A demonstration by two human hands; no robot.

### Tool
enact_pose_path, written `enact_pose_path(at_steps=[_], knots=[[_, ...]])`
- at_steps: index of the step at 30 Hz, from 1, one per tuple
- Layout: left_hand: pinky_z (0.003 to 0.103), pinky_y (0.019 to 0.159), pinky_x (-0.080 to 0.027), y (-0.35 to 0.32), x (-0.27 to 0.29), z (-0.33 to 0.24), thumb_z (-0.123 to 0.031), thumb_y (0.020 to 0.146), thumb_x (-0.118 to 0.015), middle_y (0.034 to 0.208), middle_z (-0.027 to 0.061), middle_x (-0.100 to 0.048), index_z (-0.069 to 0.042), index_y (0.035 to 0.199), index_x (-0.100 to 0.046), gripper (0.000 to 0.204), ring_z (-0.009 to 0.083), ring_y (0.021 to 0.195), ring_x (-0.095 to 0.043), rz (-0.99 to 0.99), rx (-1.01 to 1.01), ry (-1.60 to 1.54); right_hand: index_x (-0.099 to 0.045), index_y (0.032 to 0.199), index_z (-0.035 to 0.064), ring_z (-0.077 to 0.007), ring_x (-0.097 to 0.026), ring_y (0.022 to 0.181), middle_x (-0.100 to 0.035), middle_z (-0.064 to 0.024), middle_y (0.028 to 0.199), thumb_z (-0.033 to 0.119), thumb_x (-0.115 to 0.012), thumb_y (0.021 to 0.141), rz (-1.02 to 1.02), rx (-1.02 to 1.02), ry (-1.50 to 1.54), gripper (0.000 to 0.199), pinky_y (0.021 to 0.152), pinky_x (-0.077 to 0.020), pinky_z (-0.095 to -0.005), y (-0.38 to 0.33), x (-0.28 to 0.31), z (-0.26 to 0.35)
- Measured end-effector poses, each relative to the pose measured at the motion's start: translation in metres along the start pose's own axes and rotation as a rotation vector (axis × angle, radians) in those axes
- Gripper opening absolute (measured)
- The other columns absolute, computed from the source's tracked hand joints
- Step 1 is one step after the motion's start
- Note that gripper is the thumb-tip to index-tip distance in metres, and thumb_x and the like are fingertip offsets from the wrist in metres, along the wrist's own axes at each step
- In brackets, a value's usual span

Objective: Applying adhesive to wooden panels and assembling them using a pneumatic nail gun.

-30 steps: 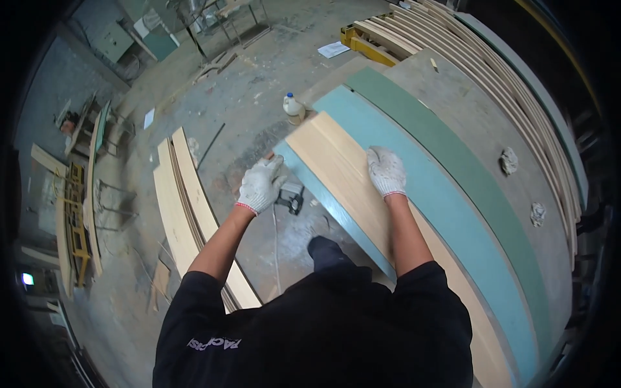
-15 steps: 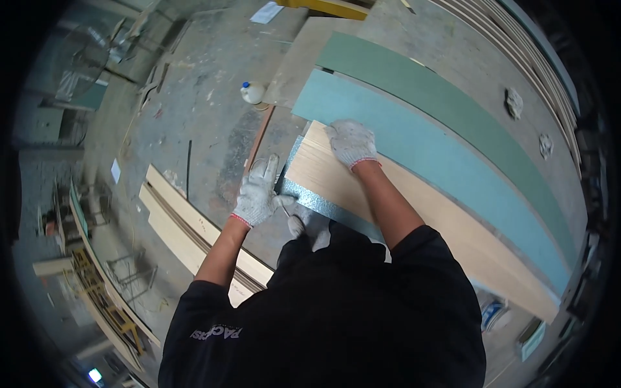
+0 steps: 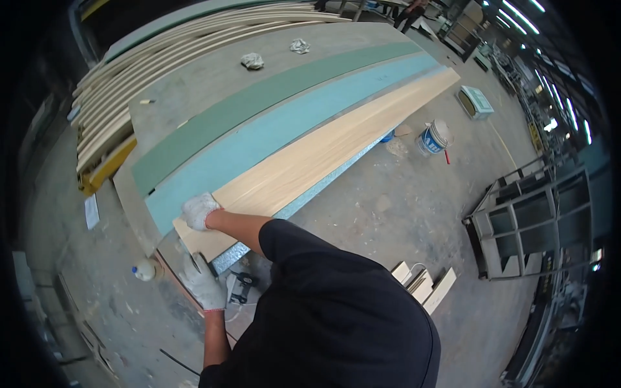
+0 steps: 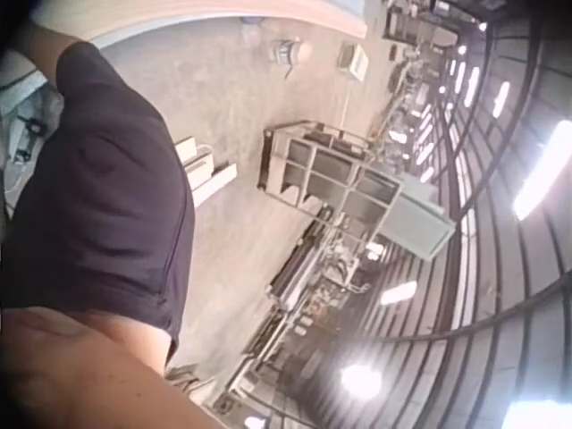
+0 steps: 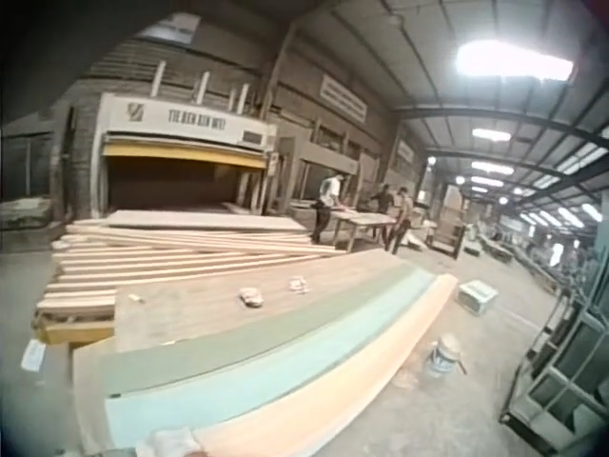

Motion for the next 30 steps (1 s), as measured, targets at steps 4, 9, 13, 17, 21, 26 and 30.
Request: enact_pose_path(at_steps=[4,9,13,17,21,26,30], knots=[[0.055,0.116,-0.026,0.005,-0.003,-0.004,-0.035,0.06,-0.092,0.152,0.0248,-0.037,0.002,0.146,-0.037,0.109,0.0394,0.143,-0.034,0.056,0.062,-0.036,-0.076,0.098,0.0097,-0.0348,-0.07,0.1,-0.073,-0.018,0.099,0.026,-0.06,0.09,0.006,-0.062,0.0,0.024,0.089,-0.0486,-0.0491,-0.018,0.025,0.002],[0.057,0.118,-0.024,0.002,-0.008,0.0,-0.038,0.06,-0.092,0.152,0.0233,-0.039,0.002,0.145,-0.038,0.108,0.04,0.144,-0.033,0.002,0.06,0.044,-0.075,0.101,0.0097,-0.0357,-0.069,0.102,-0.074,-0.0163,0.101,0.03,-0.059,0.092,0.069,-0.063,0.055,0.027,0.091,-0.0476,-0.0494,-0.03,0.019,0.008],[0.058,0.118,-0.022,-0.004,-0.004,0.003,-0.043,0.062,-0.089,0.151,0.0227,-0.04,0.002,0.144,-0.04,0.106,0.0405,0.144,-0.032,0.103,-0.002,0.028,-0.075,0.1,0.0093,-0.0356,-0.069,0.102,-0.073,-0.0166,0.103,0.031,-0.058,0.093,0.095,-0.038,0.027,0.029,0.092,-0.0475,-0.05,-0.034,0.002,0.008],[0.054,0.115,-0.031,-0.016,-0.01,0.031,-0.044,0.065,-0.086,0.141,0.0243,-0.05,0.003,0.139,-0.047,0.096,0.0428,0.136,-0.043,-0.062,-0.005,-0.053,-0.077,0.088,0.0096,-0.0329,-0.073,0.091,-0.075,-0.0168,0.091,0.028,-0.063,0.084,0.033,0.048,-0.127,0.023,0.078,-0.0488,-0.0513,-0.016,-0.027,0.009],[0.05,0.094,-0.048,-0.003,-0.012,0.038,-0.042,0.074,-0.081,0.129,0.0265,-0.058,0.0,0.133,-0.054,0.078,0.0447,0.112,-0.059,0.08,0.146,-0.285,-0.078,0.099,0.0129,-0.037,-0.071,0.09,-0.074,-0.0171,0.097,0.03,-0.059,0.092,0.045,0.071,-0.185,0.027,0.077,-0.055,-0.0507,-0.024,0.007,-0.008],[0.049,0.109,-0.039,-0.026,-0.032,0.058,-0.033,0.071,-0.083,0.142,0.0307,-0.049,0.007,0.143,-0.043,0.092,0.0462,0.129,-0.048,-0.013,0.236,-0.374,-0.075,0.108,0.0105,-0.0355,-0.069,0.099,-0.072,-0.0177,0.102,0.04,-0.062,0.094,0.104,0.15,-0.048,0.035,0.085,-0.054,-0.0432,-0.014,0.009,0.017],[0.045,0.108,-0.039,-0.028,-0.015,0.054,-0.024,0.07,-0.083,0.139,0.0286,-0.046,0.007,0.14,-0.042,0.087,0.0444,0.13,-0.046,-0.085,0.274,-0.723,-0.078,0.104,0.0118,-0.0339,-0.069,0.099,-0.074,-0.0163,0.104,0.04,-0.066,0.092,0.286,0.011,0.112,0.033,0.087,-0.0529,-0.04,-0.005,-0.001,0.018]])
Point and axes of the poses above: each hand's wrist, its own y-axis towards the middle knuckle, its own x-axis out of the back of the hand, z = x × y, the point moved 6 cm from there along y, towards the middle knuckle
